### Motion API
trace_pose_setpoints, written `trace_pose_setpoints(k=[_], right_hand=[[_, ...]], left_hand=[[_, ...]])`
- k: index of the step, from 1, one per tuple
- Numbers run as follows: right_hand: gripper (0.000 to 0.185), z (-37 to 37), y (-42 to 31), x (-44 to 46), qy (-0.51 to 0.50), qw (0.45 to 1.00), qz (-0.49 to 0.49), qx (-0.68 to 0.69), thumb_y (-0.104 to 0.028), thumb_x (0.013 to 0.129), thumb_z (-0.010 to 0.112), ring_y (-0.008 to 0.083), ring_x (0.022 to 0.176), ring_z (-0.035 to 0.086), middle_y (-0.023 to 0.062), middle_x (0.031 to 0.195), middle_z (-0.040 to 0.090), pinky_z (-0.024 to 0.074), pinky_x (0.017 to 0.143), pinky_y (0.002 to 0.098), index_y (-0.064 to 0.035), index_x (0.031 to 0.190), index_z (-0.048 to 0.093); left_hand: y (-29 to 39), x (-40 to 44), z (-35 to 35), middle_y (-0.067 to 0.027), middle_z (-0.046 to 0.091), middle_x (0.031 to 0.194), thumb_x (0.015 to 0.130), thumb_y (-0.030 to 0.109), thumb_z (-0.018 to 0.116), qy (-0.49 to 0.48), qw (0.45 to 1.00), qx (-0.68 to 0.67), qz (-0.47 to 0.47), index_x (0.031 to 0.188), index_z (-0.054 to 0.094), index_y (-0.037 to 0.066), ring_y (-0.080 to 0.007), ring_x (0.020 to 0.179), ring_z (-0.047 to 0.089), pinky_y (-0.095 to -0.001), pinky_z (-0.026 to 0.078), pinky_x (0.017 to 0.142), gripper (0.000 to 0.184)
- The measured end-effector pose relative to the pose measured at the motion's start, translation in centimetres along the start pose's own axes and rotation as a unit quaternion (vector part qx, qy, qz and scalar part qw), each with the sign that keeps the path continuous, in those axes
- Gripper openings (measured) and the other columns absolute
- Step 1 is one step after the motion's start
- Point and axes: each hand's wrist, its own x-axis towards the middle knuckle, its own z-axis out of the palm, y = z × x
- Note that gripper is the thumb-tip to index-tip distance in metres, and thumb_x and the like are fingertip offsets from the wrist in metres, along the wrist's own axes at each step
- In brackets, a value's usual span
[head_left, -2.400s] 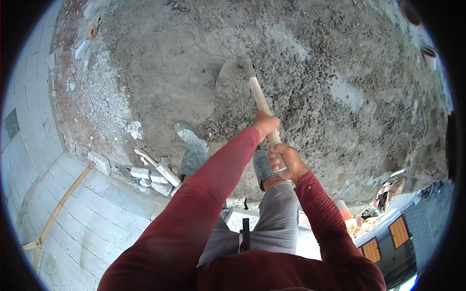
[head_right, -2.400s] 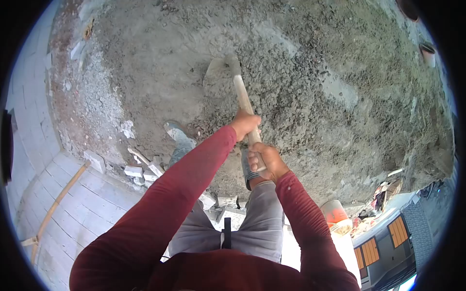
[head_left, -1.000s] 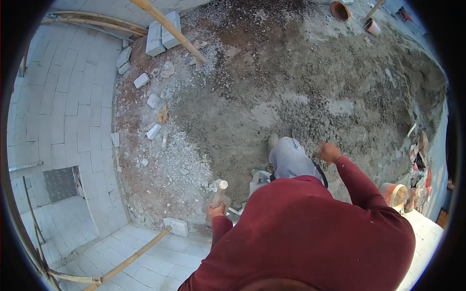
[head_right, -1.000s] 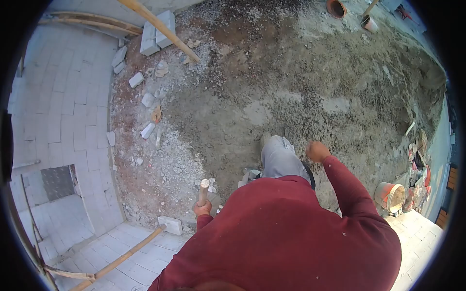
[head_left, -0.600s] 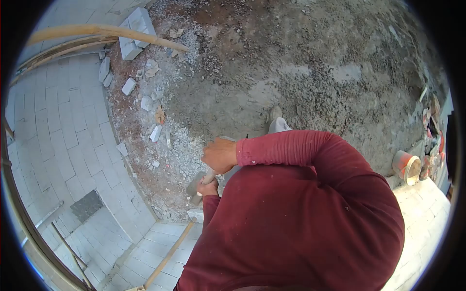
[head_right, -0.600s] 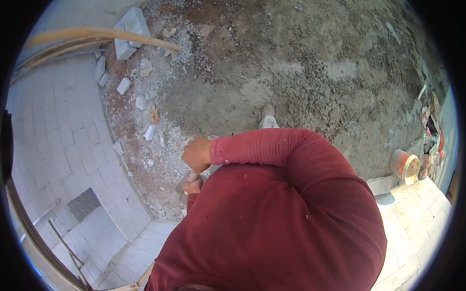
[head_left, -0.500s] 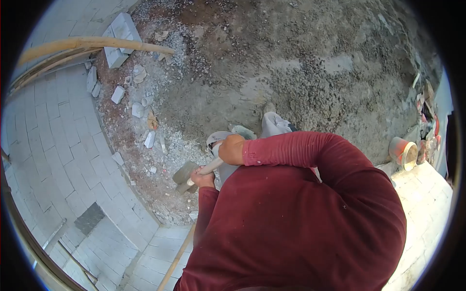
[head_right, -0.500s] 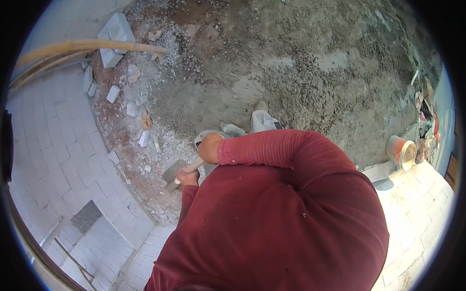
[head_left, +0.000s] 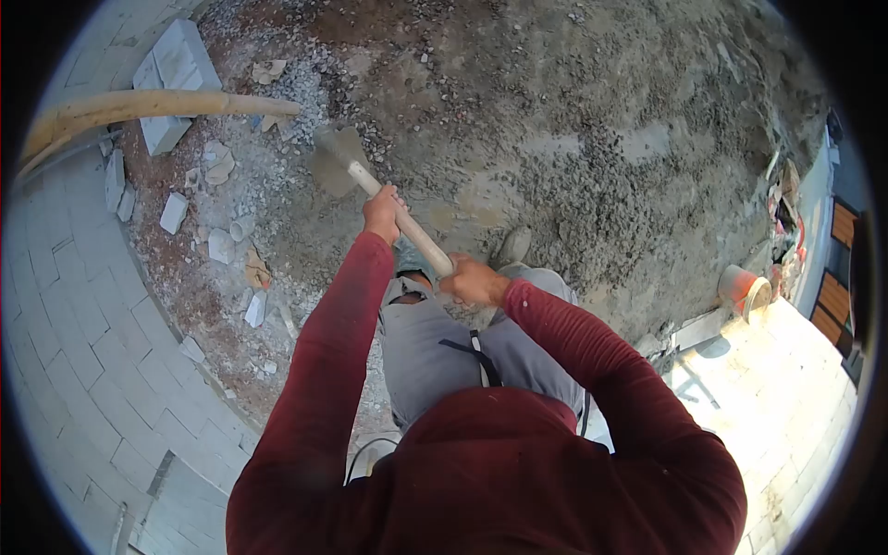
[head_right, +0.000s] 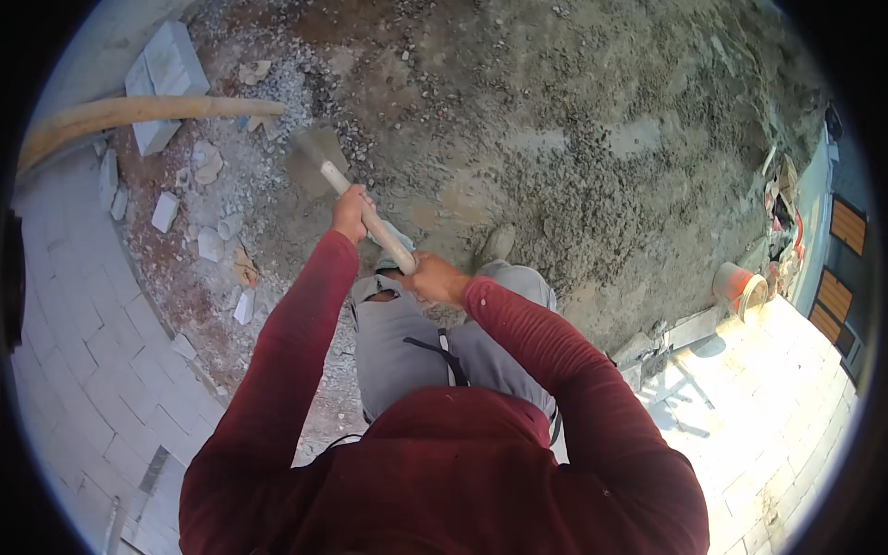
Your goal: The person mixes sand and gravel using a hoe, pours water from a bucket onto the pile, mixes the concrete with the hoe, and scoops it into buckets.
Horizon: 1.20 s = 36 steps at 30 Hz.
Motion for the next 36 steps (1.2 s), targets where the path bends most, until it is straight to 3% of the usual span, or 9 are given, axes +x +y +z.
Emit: trace_pose_setpoints(k=[7,12,18,19,21,22,26,30,36], right_hand=[[0.012,-1.2,-7.9,26.0,-0.067,0.901,-0.043,0.427,-0.004,0.086,0.062,0.0178,0.051,0.050,0.0061,0.066,0.052,0.0414,0.044,0.0352,-0.0011,0.094,0.053],[0.007,-1.6,-4.1,34.7,-0.030,0.865,-0.024,0.500,-0.005,0.087,0.059,0.0197,0.050,0.050,0.0075,0.065,0.052,0.0413,0.044,0.0360,0.0008,0.087,0.055],[0.016,-3.1,12.0,22.4,0.006,0.873,0.057,0.484,-0.009,0.086,0.065,0.0136,0.053,0.052,0.0027,0.070,0.053,0.0431,0.043,0.0301,-0.0030,0.095,0.053],[0.016,-3.9,13.3,20.1,0.038,0.914,0.059,0.400,-0.008,0.085,0.064,0.0130,0.053,0.052,0.0026,0.070,0.053,0.0433,0.043,0.0301,-0.0031,0.096,0.053],[0.019,-5.1,16.5,15.2,0.078,0.950,0.072,0.292,-0.008,0.085,0.063,0.0121,0.054,0.052,0.0025,0.071,0.053,0.0436,0.043,0.0300,-0.0035,0.099,0.051],[0.021,-5.2,18.6,12.6,0.090,0.953,0.085,0.277,-0.007,0.084,0.063,0.0118,0.054,0.052,0.0024,0.071,0.053,0.0438,0.044,0.0299,-0.0038,0.101,0.051],[0.037,-7.2,26.7,3.2,0.103,0.948,0.162,0.253,-0.004,0.083,0.061,0.0147,0.051,0.054,0.0053,0.071,0.056,0.0438,0.044,0.0309,-0.0009,0.118,0.052],[0.045,-7.8,27.8,2.5,0.050,0.972,0.095,0.207,-0.005,0.083,0.060,0.0132,0.050,0.053,0.0039,0.072,0.056,0.0430,0.044,0.0299,-0.0009,0.127,0.051],[0.034,-5.1,13.1,21.3,-0.071,0.956,-0.059,0.280,-0.008,0.083,0.065,0.0150,0.050,0.051,0.0061,0.066,0.054,0.0411,0.042,0.0340,0.0054,0.112,0.053]], left_hand=[[13.3,19.7,1.6,-0.0072,0.059,0.075,0.088,0.023,0.065,0.026,0.934,0.334,0.128,0.097,0.062,0.000,-0.0203,0.062,0.058,-0.0356,0.051,0.059,0.025],[8.9,26.4,0.7,-0.0077,0.059,0.073,0.088,0.023,0.064,0.028,0.875,0.479,0.064,0.098,0.063,-0.001,-0.0204,0.062,0.058,-0.0359,0.050,0.057,0.025],[-10.1,17.5,2.5,-0.0164,0.065,0.077,0.081,0.013,0.065,0.046,0.927,0.369,0.055,0.100,0.063,-0.012,-0.0262,0.062,0.066,-0.0400,0.051,0.053,0.032],[-11.7,14.7,3.7,-0.0205,0.067,0.081,0.080,0.012,0.064,0.031,0.936,0.349,0.037,0.105,0.062,-0.015,-0.0288,0.064,0.069,-0.0406,0.053,0.054,0.036],[-17.5,11.8,3.7,-0.0133,0.062,0.072,0.080,0.010,0.065,-0.035,0.982,0.179,-0.044,0.090,0.061,-0.008,-0.0245,0.056,0.063,-0.0400,0.050,0.048,0.021],[-20.2,9.7,4.4,-0.0056,0.054,0.068,0.083,0.012,0.066,-0.064,0.977,0.178,-0.095,0.082,0.057,0.005,-0.0203,0.054,0.058,-0.0393,0.050,0.049,0.011],[-31.8,1.9,7.8,-0.0058,0.051,0.069,0.083,0.007,0.064,-0.093,0.987,0.061,-0.119,0.100,0.048,0.003,-0.0180,0.051,0.054,-0.0363,0.048,0.045,0.023],[-30.2,-1.4,8.4,-0.0083,0.053,0.076,0.084,0.006,0.064,-0.047,0.998,0.026,-0.021,0.109,0.039,0.003,-0.0178,0.049,0.054,-0.0334,0.047,0.044,0.035],[-8.2,14.4,0.0,-0.0083,0.055,0.076,0.086,0.010,0.064,0.093,0.972,0.194,0.094,0.092,0.053,-0.001,-0.0175,0.059,0.057,-0.0325,0.050,0.051,0.017]])
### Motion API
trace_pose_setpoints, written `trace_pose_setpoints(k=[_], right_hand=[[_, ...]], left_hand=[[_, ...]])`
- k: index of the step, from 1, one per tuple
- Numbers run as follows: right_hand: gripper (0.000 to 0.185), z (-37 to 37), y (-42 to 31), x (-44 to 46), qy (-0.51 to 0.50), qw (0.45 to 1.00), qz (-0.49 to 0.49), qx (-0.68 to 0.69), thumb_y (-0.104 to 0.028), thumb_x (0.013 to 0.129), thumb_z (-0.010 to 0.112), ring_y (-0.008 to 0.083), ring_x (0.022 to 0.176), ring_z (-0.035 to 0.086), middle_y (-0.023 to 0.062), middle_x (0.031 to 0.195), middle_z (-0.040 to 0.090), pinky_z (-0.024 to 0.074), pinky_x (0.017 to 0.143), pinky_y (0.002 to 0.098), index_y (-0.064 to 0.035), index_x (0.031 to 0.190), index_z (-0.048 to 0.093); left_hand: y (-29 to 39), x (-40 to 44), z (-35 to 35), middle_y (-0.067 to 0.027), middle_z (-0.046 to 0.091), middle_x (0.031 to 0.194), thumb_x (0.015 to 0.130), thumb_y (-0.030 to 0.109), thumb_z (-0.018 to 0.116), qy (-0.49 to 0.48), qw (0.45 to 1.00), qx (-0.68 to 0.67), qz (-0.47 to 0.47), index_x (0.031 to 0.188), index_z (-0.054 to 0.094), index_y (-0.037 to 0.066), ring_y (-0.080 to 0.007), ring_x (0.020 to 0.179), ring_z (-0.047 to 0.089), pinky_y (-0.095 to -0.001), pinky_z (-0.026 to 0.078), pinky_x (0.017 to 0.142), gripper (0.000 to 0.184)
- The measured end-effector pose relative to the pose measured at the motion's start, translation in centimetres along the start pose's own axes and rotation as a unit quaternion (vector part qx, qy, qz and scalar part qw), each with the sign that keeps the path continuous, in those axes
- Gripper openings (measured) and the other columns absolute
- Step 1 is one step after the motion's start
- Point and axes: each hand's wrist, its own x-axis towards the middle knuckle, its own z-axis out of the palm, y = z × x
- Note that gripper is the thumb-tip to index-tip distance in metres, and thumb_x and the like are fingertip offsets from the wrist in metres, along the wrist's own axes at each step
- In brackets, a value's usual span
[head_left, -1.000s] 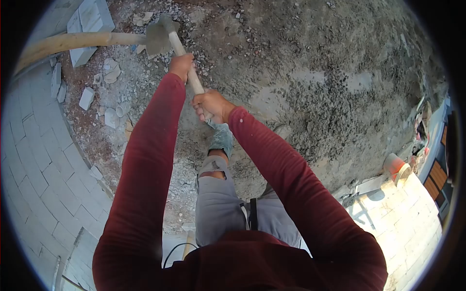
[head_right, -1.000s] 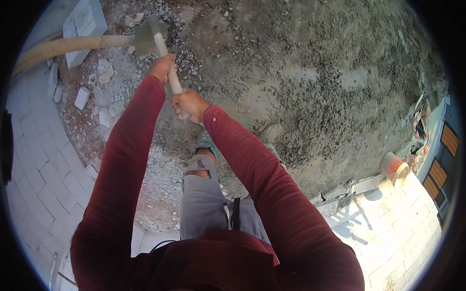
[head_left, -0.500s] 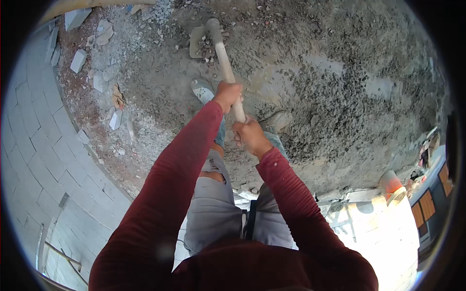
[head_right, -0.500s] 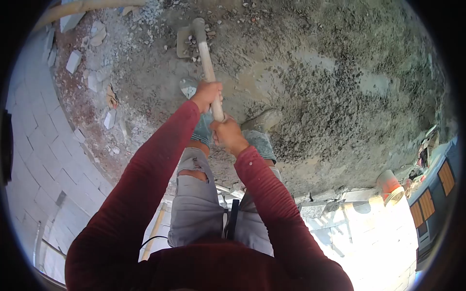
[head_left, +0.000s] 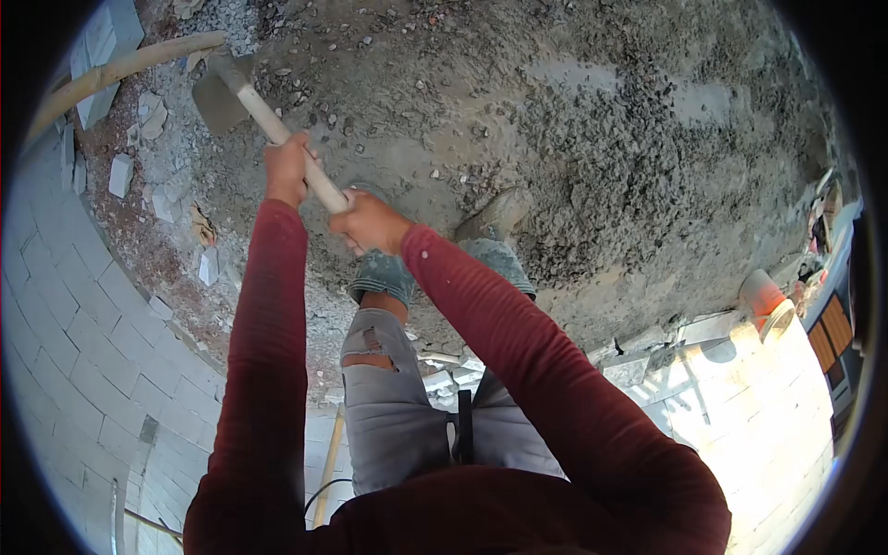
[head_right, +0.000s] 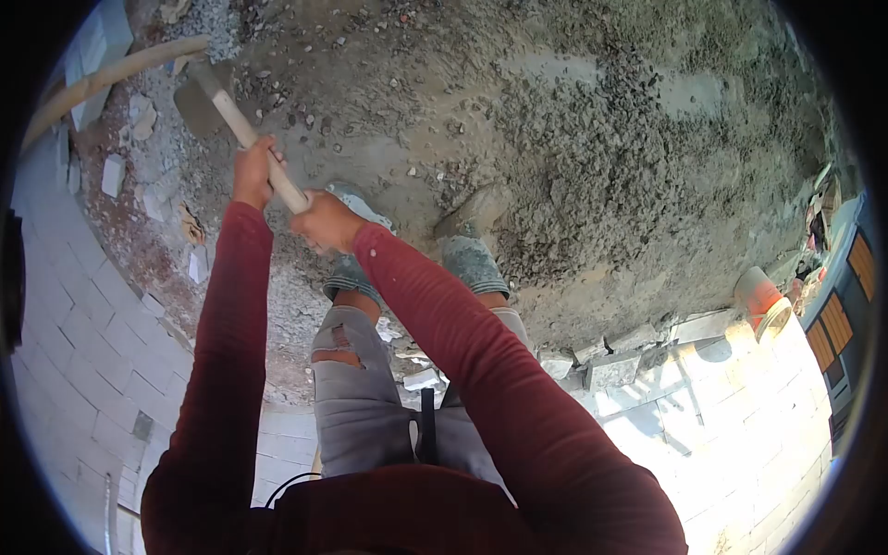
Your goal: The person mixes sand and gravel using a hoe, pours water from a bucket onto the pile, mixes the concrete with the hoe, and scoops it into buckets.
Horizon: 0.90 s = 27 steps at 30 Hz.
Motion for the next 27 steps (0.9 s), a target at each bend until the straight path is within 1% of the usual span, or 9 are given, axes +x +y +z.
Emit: trace_pose_setpoints(k=[2,5,7,10,15,17,19,22,27], right_hand=[[0.022,1.4,-1.3,5.5,0.002,0.999,-0.021,0.030,-0.008,0.081,0.065,0.0160,0.050,0.051,0.0070,0.066,0.054,0.0406,0.042,0.0343,0.0054,0.098,0.057],[0.015,0.4,-3.6,5.8,0.046,0.994,0.102,0.013,-0.007,0.081,0.066,0.0164,0.052,0.052,0.0080,0.066,0.055,0.0400,0.042,0.0331,0.0040,0.088,0.058],[0.017,-3.6,-1.1,2.4,0.047,0.987,0.132,0.079,-0.010,0.083,0.065,0.0194,0.052,0.052,0.0093,0.068,0.056,0.0413,0.044,0.0360,0.0030,0.091,0.057],[0.023,-7.6,0.5,-6.3,0.082,0.987,0.126,-0.049,-0.009,0.082,0.065,0.0174,0.051,0.050,0.0074,0.067,0.053,0.0383,0.043,0.0355,0.0027,0.099,0.054],[0.024,-13.1,6.2,-21.0,0.178,0.940,0.154,-0.248,-0.009,0.084,0.063,0.0163,0.052,0.055,0.0087,0.069,0.056,0.0453,0.044,0.0343,0.0039,0.101,0.053],[0.026,-12.7,6.1,-27.0,0.250,0.943,0.205,-0.073,-0.009,0.083,0.062,0.0159,0.051,0.057,0.0098,0.070,0.058,0.0463,0.045,0.0322,0.0049,0.103,0.053],[0.031,-11.4,6.7,-31.6,0.302,0.922,0.202,-0.133,-0.009,0.082,0.062,0.0159,0.050,0.057,0.0087,0.069,0.057,0.0466,0.044,0.0319,0.0059,0.108,0.051],[0.042,-8.8,6.9,-34.2,0.353,0.919,0.164,-0.061,-0.005,0.081,0.061,0.0129,0.048,0.053,0.0040,0.068,0.054,0.0438,0.044,0.0292,0.0037,0.120,0.048],[0.046,-12.4,2.5,-23.9,0.215,0.974,-0.036,-0.057,-0.003,0.082,0.062,0.0119,0.049,0.052,0.0025,0.069,0.052,0.0412,0.044,0.0276,0.0009,0.124,0.044]], left_hand=[[1.0,9.0,-3.3,-0.0084,0.056,0.074,0.086,0.011,0.063,-0.006,1.000,0.016,-0.026,0.092,0.055,0.000,-0.0188,0.064,0.059,-0.0344,0.052,0.057,0.015],[-1.0,11.2,-1.6,-0.0096,0.058,0.077,0.085,0.012,0.063,-0.062,0.993,0.071,-0.069,0.093,0.057,0.000,-0.0215,0.069,0.060,-0.0373,0.053,0.062,0.015],[-2.9,6.7,2.8,-0.0051,0.058,0.077,0.085,0.013,0.064,-0.068,0.985,0.111,-0.114,0.097,0.055,0.006,-0.0195,0.068,0.057,-0.0351,0.051,0.062,0.016],[-9.1,0.1,7.7,-0.0085,0.056,0.077,0.084,0.009,0.064,-0.096,0.981,-0.066,-0.154,0.093,0.057,0.004,-0.0224,0.065,0.058,-0.0419,0.054,0.061,0.013],[-17.0,-13.0,17.6,-0.0099,0.055,0.075,0.082,0.009,0.065,-0.179,0.930,-0.126,-0.294,0.087,0.056,0.002,-0.0251,0.066,0.060,-0.0450,0.055,0.062,0.012],[-19.4,-18.0,21.3,-0.0097,0.055,0.074,0.081,0.009,0.065,-0.235,0.918,-0.125,-0.295,0.087,0.055,0.001,-0.0237,0.063,0.059,-0.0427,0.055,0.058,0.014],[-20.0,-22.8,23.2,-0.0089,0.054,0.074,0.081,0.010,0.065,-0.309,0.889,-0.121,-0.315,0.094,0.053,0.002,-0.0221,0.063,0.059,-0.0406,0.054,0.054,0.019],[-18.4,-26.9,24.5,-0.0076,0.053,0.077,0.081,0.009,0.065,-0.329,0.905,-0.122,-0.240,0.110,0.042,0.004,-0.0189,0.059,0.059,-0.0382,0.053,0.050,0.038],[-3.6,-18.3,23.3,-0.0083,0.053,0.074,0.083,0.005,0.061,-0.242,0.968,-0.069,0.016,0.111,0.040,-0.001,-0.0180,0.050,0.057,-0.0355,0.050,0.043,0.036]])
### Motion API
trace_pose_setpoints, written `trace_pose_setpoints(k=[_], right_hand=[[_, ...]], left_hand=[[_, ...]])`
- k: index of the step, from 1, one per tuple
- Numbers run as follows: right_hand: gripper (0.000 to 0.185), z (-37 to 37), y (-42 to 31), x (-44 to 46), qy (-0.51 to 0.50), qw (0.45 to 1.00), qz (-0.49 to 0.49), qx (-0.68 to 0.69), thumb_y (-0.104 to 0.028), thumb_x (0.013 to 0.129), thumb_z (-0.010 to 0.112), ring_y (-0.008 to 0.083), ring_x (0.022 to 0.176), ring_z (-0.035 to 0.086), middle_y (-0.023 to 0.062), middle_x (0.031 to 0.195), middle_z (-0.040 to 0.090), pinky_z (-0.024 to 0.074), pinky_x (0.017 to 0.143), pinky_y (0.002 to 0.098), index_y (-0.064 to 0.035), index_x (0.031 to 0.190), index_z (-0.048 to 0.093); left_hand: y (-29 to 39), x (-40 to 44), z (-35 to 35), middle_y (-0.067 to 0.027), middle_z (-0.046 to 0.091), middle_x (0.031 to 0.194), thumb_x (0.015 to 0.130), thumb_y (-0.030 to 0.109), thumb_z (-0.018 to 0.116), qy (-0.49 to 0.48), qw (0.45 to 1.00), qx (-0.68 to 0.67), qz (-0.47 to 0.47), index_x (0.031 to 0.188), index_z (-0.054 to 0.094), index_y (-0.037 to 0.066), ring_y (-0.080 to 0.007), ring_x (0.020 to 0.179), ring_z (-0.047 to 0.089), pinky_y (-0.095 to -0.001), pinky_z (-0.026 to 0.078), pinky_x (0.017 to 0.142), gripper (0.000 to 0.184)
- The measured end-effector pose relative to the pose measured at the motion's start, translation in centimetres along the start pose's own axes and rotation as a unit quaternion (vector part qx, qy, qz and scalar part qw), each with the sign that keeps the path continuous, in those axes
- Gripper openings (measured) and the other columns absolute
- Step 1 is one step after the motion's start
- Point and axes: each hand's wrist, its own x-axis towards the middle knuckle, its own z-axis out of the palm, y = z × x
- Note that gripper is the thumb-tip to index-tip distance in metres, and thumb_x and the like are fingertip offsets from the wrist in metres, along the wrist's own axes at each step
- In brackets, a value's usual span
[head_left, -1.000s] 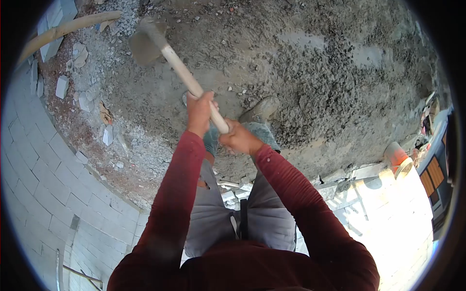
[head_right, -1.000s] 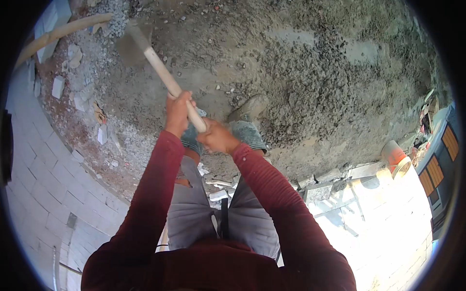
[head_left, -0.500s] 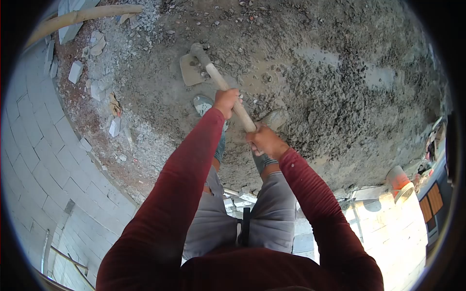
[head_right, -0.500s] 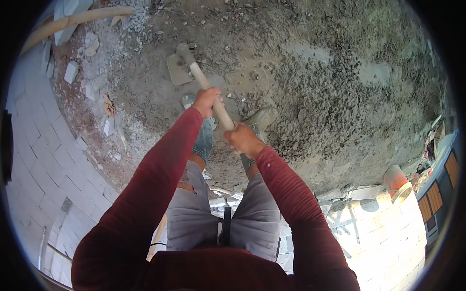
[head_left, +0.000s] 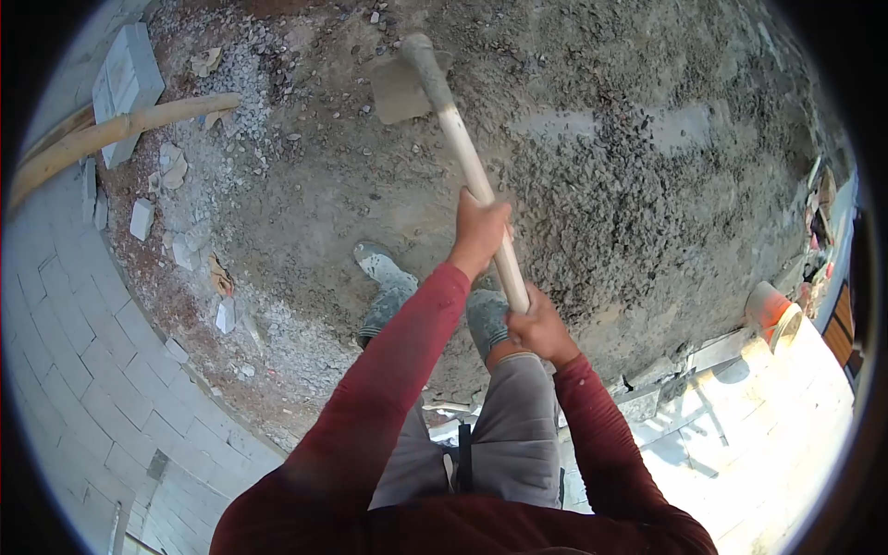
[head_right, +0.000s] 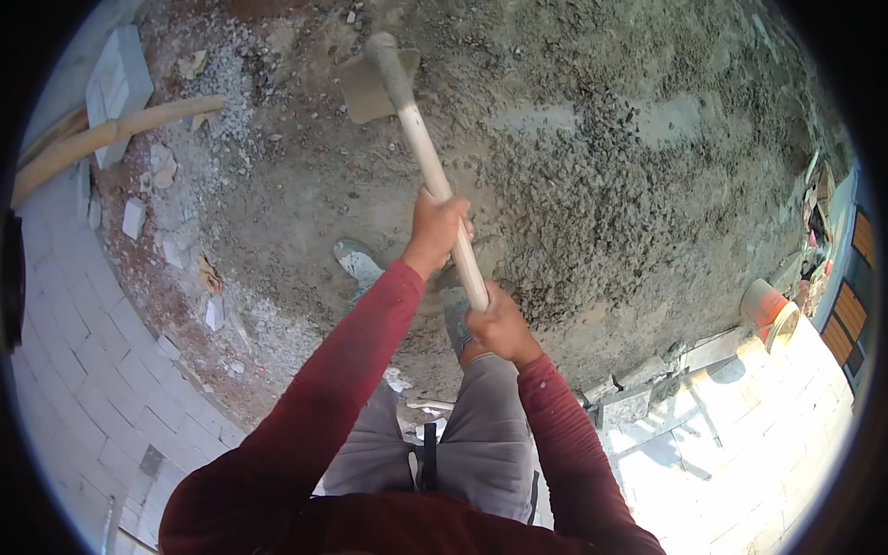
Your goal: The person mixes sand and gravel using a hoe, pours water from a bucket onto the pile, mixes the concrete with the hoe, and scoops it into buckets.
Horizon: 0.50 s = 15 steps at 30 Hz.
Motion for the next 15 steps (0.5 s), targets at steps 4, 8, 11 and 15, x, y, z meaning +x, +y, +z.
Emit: trace_pose_setpoints(k=[4,8,11,15], right_hand=[[0.043,2.7,-9.3,14.7,-0.131,0.965,-0.015,0.227,-0.003,0.085,0.061,0.0117,0.053,0.048,0.0038,0.074,0.052,0.0397,0.045,0.0303,-0.0038,0.124,0.043],[0.030,2.5,-10.3,17.5,-0.116,0.942,0.055,0.310,-0.003,0.086,0.060,0.0113,0.054,0.048,0.0032,0.074,0.052,0.0387,0.044,0.0284,-0.0045,0.112,0.047],[0.024,-1.2,-3.7,11.0,-0.052,0.974,-0.001,0.222,-0.006,0.085,0.061,0.0116,0.052,0.048,0.0029,0.073,0.053,0.0405,0.044,0.0295,-0.0034,0.107,0.051],[0.037,2.7,8.5,2.3,0.186,0.981,-0.040,0.026,-0.014,0.084,0.063,0.0268,0.059,0.064,0.0158,0.076,0.063,0.0500,0.053,0.0386,0.0023,0.114,0.050]], left_hand=[[11.3,13.5,-3.9,-0.0180,0.063,0.077,0.079,0.013,0.064,0.096,0.957,0.260,0.079,0.092,0.061,-0.014,-0.0251,0.060,0.065,-0.0397,0.052,0.055,0.030],[10.7,18.4,-3.1,-0.0176,0.063,0.079,0.078,0.012,0.065,0.118,0.936,0.331,0.032,0.099,0.060,-0.017,-0.0254,0.062,0.065,-0.0401,0.052,0.058,0.036],[2.8,13.4,0.0,-0.0168,0.061,0.084,0.078,0.009,0.065,0.071,0.971,0.230,0.007,0.110,0.054,-0.018,-0.0248,0.060,0.063,-0.0404,0.051,0.056,0.043],[-7.3,5.4,1.3,-0.0134,0.058,0.083,0.081,0.008,0.064,-0.071,0.956,0.256,-0.125,0.103,0.051,-0.005,-0.0235,0.060,0.061,-0.0374,0.053,0.054,0.029]])
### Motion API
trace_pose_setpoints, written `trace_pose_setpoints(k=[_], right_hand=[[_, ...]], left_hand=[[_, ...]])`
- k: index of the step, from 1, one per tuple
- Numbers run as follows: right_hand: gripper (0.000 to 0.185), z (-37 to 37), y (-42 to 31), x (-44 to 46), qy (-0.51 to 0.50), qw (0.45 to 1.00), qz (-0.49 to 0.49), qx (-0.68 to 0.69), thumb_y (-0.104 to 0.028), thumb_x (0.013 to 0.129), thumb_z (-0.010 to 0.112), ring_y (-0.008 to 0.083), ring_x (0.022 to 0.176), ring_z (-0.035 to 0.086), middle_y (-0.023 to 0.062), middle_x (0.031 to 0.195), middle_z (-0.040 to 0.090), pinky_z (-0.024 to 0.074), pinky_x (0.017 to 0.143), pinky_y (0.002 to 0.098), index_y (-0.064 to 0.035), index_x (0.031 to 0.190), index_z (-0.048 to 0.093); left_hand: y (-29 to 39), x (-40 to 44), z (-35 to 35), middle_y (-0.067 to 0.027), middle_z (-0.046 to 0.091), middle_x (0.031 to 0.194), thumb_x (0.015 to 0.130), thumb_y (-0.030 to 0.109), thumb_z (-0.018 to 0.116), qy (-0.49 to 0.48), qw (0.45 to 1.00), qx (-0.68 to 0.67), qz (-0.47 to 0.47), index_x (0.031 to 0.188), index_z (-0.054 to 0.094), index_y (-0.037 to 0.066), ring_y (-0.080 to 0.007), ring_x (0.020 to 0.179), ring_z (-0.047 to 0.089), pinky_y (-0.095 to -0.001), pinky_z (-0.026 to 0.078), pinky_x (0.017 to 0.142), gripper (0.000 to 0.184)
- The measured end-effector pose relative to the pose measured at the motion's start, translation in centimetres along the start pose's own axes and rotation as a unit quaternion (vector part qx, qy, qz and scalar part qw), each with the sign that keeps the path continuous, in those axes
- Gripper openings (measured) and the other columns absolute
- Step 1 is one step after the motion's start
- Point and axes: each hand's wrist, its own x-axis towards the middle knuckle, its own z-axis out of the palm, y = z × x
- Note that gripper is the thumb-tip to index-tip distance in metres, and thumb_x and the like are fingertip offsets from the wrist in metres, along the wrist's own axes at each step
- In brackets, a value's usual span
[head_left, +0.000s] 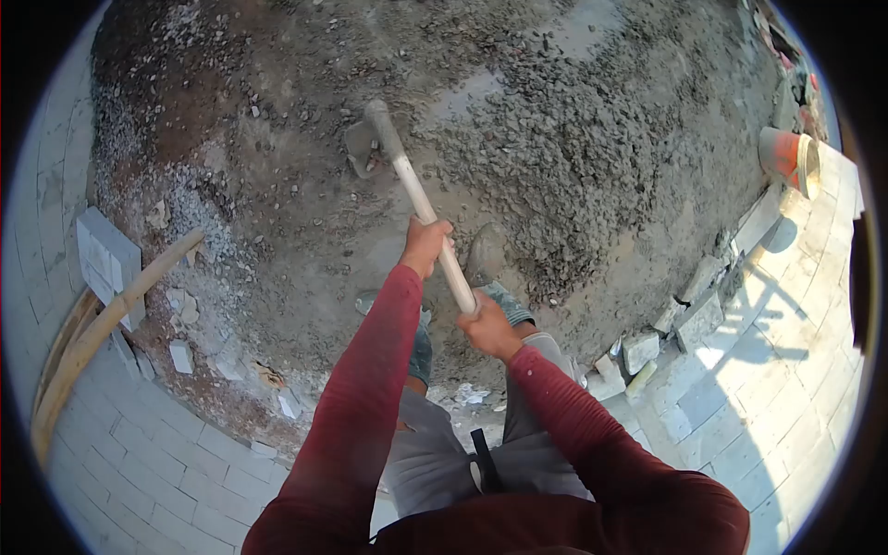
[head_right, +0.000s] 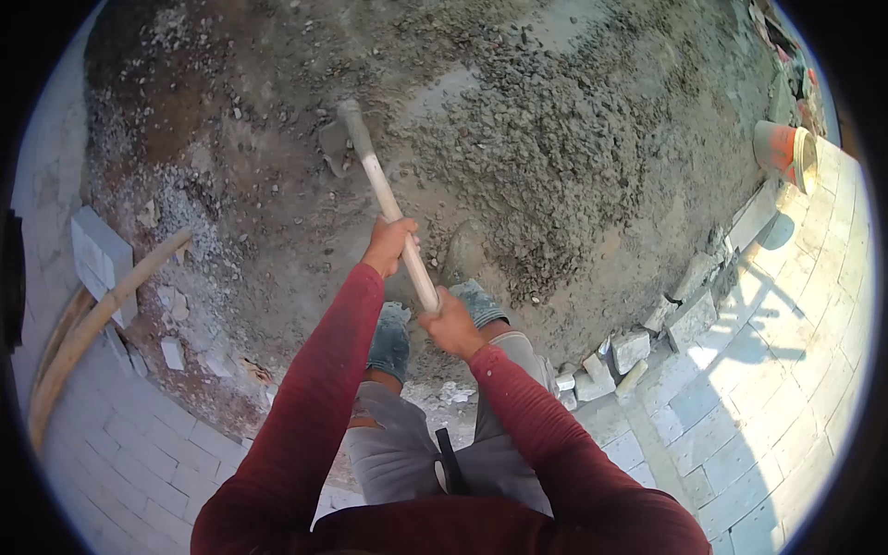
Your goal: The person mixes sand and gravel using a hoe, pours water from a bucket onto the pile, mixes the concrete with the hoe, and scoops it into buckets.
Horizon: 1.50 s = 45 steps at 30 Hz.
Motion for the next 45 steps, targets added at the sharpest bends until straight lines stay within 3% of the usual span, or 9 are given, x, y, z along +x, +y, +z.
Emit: trace_pose_setpoints(k=[2,5,11,17,23,29,33,37,45], right_hand=[[0.043,1.8,3.0,-4.2,0.143,0.985,0.032,-0.091,-0.017,0.083,0.066,0.0455,0.077,0.069,0.0293,0.083,0.066,0.0537,0.067,0.0481,0.0048,0.116,0.048],[0.048,2.4,3.7,-8.0,0.175,0.977,0.120,-0.019,-0.018,0.081,0.067,0.0540,0.096,0.063,0.0379,0.095,0.064,0.0520,0.080,0.0532,0.0054,0.117,0.047],[0.043,-2.2,-3.0,-6.6,0.246,0.936,-0.035,0.249,-0.018,0.078,0.068,0.0510,0.092,0.064,0.0324,0.094,0.065,0.0506,0.079,0.0506,0.0023,0.112,0.050],[0.035,-14.6,-6.3,0.5,0.337,0.890,-0.068,0.301,-0.016,0.076,0.066,0.0439,0.079,0.067,0.0269,0.084,0.066,0.0516,0.072,0.0472,0.0046,0.104,0.057],[0.038,-1.2,2.9,-5.8,0.261,0.897,0.182,0.307,-0.017,0.078,0.065,0.0400,0.076,0.068,0.0259,0.087,0.067,0.0526,0.069,0.0461,0.0077,0.106,0.058],[0.038,9.9,-5.3,-6.6,0.307,0.859,0.120,0.391,-0.014,0.077,0.066,0.0482,0.090,0.067,0.0315,0.091,0.066,0.0524,0.081,0.0485,0.0033,0.109,0.055],[0.034,-3.1,-4.9,1.2,0.376,0.847,-0.008,0.375,-0.014,0.078,0.066,0.0531,0.087,0.063,0.0321,0.085,0.064,0.0505,0.074,0.0522,0.0003,0.106,0.052],[0.037,-11.1,0.4,5.3,0.375,0.876,0.035,0.302,-0.019,0.080,0.066,0.0481,0.088,0.066,0.0318,0.089,0.066,0.0518,0.077,0.0514,0.0041,0.106,0.054],[0.038,9.1,-1.4,-7.9,0.255,0.878,0.167,0.370,-0.019,0.076,0.066,0.0490,0.091,0.066,0.0315,0.090,0.066,0.0508,0.077,0.0517,0.0031,0.105,0.055]], left_hand=[[-2.9,0.4,3.4,-0.0102,0.057,0.079,0.084,0.008,0.064,-0.048,0.993,0.004,-0.105,0.098,0.051,0.000,-0.0210,0.058,0.059,-0.0361,0.050,0.050,0.021],[-6.4,-3.2,8.6,-0.0067,0.055,0.073,0.086,0.009,0.064,-0.057,0.990,0.126,-0.035,0.096,0.052,0.002,-0.0160,0.056,0.056,-0.0330,0.046,0.047,0.018],[9.2,-12.9,18.8,-0.0025,0.053,0.068,0.086,0.010,0.066,-0.145,0.948,0.256,0.123,0.095,0.051,0.003,-0.0133,0.051,0.053,-0.0301,0.045,0.047,0.019],[13.8,-2.4,32.2,-0.0084,0.057,0.063,0.081,0.012,0.062,-0.167,0.903,0.362,0.158,0.085,0.059,-0.005,-0.0193,0.050,0.057,-0.0360,0.049,0.048,0.018],[-7.6,0.2,18.9,-0.0131,0.060,0.066,0.084,0.010,0.061,-0.128,0.867,0.480,-0.034,0.089,0.061,-0.009,-0.0233,0.051,0.059,-0.0387,0.049,0.047,0.019],[0.9,-8.0,9.4,-0.0056,0.053,0.063,0.082,0.006,0.064,-0.171,0.884,0.435,-0.027,0.091,0.052,0.001,-0.0160,0.049,0.054,-0.0321,0.045,0.045,0.016],[8.7,-3.8,23.5,-0.0057,0.053,0.062,0.082,0.007,0.060,-0.257,0.876,0.385,0.135,0.086,0.052,-0.001,-0.0150,0.048,0.053,-0.0321,0.045,0.044,0.012],[4.4,4.5,32.7,-0.0057,0.052,0.064,0.084,0.009,0.060,-0.228,0.867,0.433,0.097,0.078,0.053,0.002,-0.0181,0.051,0.053,-0.0331,0.047,0.049,0.011],[-3.8,-5.8,9.5,-0.0066,0.054,0.069,0.083,0.006,0.062,-0.160,0.876,0.438,-0.121,0.085,0.054,0.001,-0.0176,0.052,0.054,-0.0350,0.047,0.047,0.010]])
